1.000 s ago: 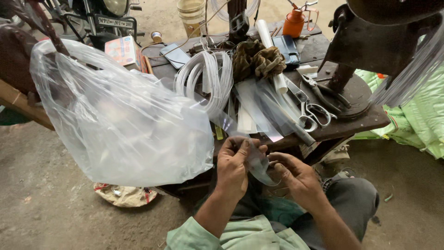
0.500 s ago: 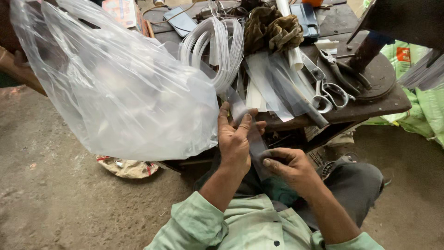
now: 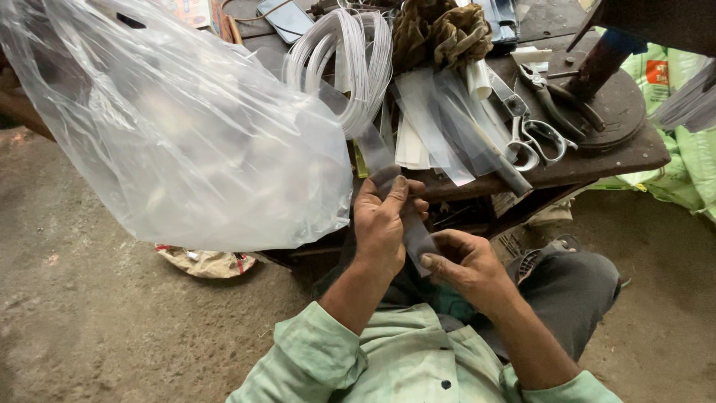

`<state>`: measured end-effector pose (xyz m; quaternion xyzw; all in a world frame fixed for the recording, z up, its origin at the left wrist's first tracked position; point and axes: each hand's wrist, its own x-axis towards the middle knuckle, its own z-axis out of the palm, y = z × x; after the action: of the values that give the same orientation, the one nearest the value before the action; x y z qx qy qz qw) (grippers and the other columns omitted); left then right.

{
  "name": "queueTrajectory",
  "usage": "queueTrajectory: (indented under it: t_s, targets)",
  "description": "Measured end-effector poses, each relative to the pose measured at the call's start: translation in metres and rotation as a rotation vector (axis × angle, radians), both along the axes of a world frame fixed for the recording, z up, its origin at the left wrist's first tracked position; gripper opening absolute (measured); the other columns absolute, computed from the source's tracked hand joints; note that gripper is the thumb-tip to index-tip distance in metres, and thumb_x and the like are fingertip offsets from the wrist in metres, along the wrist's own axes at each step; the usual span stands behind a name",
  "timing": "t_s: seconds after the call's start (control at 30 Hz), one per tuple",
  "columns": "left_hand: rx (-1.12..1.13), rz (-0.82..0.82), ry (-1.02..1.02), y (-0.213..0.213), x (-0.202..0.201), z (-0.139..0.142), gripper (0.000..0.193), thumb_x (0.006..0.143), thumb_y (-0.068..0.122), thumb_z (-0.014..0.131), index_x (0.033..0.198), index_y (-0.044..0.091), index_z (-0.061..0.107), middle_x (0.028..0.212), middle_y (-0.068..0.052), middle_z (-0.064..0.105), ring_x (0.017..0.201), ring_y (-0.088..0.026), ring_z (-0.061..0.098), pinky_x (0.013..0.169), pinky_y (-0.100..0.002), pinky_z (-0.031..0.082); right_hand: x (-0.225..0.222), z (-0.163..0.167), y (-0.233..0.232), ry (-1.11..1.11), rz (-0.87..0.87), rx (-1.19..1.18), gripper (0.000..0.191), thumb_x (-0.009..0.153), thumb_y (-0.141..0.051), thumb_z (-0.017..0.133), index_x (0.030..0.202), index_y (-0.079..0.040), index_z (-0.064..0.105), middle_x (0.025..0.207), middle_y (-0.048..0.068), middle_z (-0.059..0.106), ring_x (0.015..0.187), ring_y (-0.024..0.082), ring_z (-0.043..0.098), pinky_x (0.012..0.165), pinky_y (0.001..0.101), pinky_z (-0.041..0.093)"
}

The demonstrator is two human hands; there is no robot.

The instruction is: The person sits on the ground at a street-side workbench and cuts translucent plastic strips into shorter pieces using scissors. They fold and align each strip by hand on their lap, cut it, and place the cut pieces into a hanging plastic bag, repeating with more strips.

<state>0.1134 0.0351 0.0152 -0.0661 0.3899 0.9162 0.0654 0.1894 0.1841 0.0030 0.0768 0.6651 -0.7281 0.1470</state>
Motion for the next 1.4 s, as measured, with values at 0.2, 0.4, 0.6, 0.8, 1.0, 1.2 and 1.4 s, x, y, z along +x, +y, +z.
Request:
queueTrajectory:
  t_s: [0.2, 0.4, 0.6, 0.8, 1.0, 1.2, 1.4]
  targets:
    - [0.011, -0.023, -0.032, -0.001, 0.001, 0.001, 0.016, 0.104, 0.017, 0.06, 0.117, 0.009, 0.057, 0.091, -0.011, 0.073, 0.073, -0.02, 0.071, 0.065, -0.036, 0.061, 0.002, 0.005, -0.002, 0.023, 0.024, 0.019, 0.024, 0.095, -0.021, 0.069, 0.09, 0.002, 0.074, 0.073, 0.005, 0.072, 0.066, 0.01, 0.065, 0.059, 0.0258, 0.054]
    - [0.044, -0.048, -0.076, -0.003, 0.001, 0.01, 0.014, 0.105, 0.019, 0.057, 0.114, 0.009, 0.055, 0.09, -0.012, 0.072, 0.076, -0.023, 0.072, 0.067, -0.039, 0.062, 0.003, -0.001, -0.005, 0.078, 0.024, 0.057, 0.032, 0.096, -0.026, 0.07, 0.08, 0.001, 0.075, 0.063, 0.003, 0.068, 0.056, 0.01, 0.059, 0.051, 0.0254, 0.047]
    - [0.065, -0.033, -0.057, -0.001, 0.004, 0.01, 0.014, 0.106, 0.02, 0.055, 0.115, 0.009, 0.057, 0.09, -0.009, 0.07, 0.074, -0.019, 0.068, 0.067, -0.039, 0.061, 0.005, -0.001, -0.007, 0.016, -0.018, 0.069, 0.026, 0.091, -0.024, 0.074, 0.082, 0.0, 0.076, 0.064, 0.003, 0.068, 0.055, 0.009, 0.058, 0.05, 0.0256, 0.047]
    - [0.085, -0.02, -0.043, -0.001, 0.003, 0.007, 0.015, 0.107, 0.021, 0.054, 0.115, 0.008, 0.058, 0.089, -0.009, 0.07, 0.073, -0.02, 0.068, 0.066, -0.038, 0.061, 0.005, -0.009, -0.008, 0.021, -0.038, 0.006, 0.024, 0.09, -0.022, 0.075, 0.082, 0.0, 0.076, 0.065, 0.002, 0.069, 0.056, 0.009, 0.058, 0.05, 0.0253, 0.046]
    - [0.067, -0.011, -0.051, -0.002, -0.005, 0.004, 0.017, 0.106, 0.024, 0.054, 0.11, 0.008, 0.061, 0.089, -0.011, 0.073, 0.071, -0.021, 0.07, 0.065, -0.037, 0.06, 0.014, -0.028, 0.004, 0.046, -0.045, 0.063, 0.026, 0.091, -0.019, 0.075, 0.078, 0.003, 0.075, 0.061, -0.001, 0.06, 0.055, 0.007, 0.047, 0.048, 0.0259, 0.037]
    - [0.085, -0.007, -0.058, 0.005, -0.001, -0.008, 0.018, 0.107, 0.026, 0.056, 0.109, 0.008, 0.061, 0.083, -0.009, 0.07, 0.062, -0.019, 0.065, 0.058, -0.034, 0.058, 0.027, -0.05, 0.006, 0.009, -0.031, 0.102, 0.025, 0.092, -0.016, 0.075, 0.077, 0.004, 0.074, 0.061, -0.003, 0.055, 0.056, 0.006, 0.042, 0.047, 0.0265, 0.033]
    - [0.023, -0.008, -0.077, -0.003, 0.002, -0.019, 0.02, 0.106, 0.027, 0.056, 0.108, 0.008, 0.062, 0.077, -0.005, 0.064, 0.055, -0.014, 0.058, 0.051, -0.032, 0.055, 0.005, -0.031, 0.034, 0.147, 0.241, 0.334, 0.018, 0.085, -0.02, 0.076, 0.089, -0.003, 0.078, 0.072, 0.001, 0.075, 0.065, 0.009, 0.067, 0.06, 0.0246, 0.057]
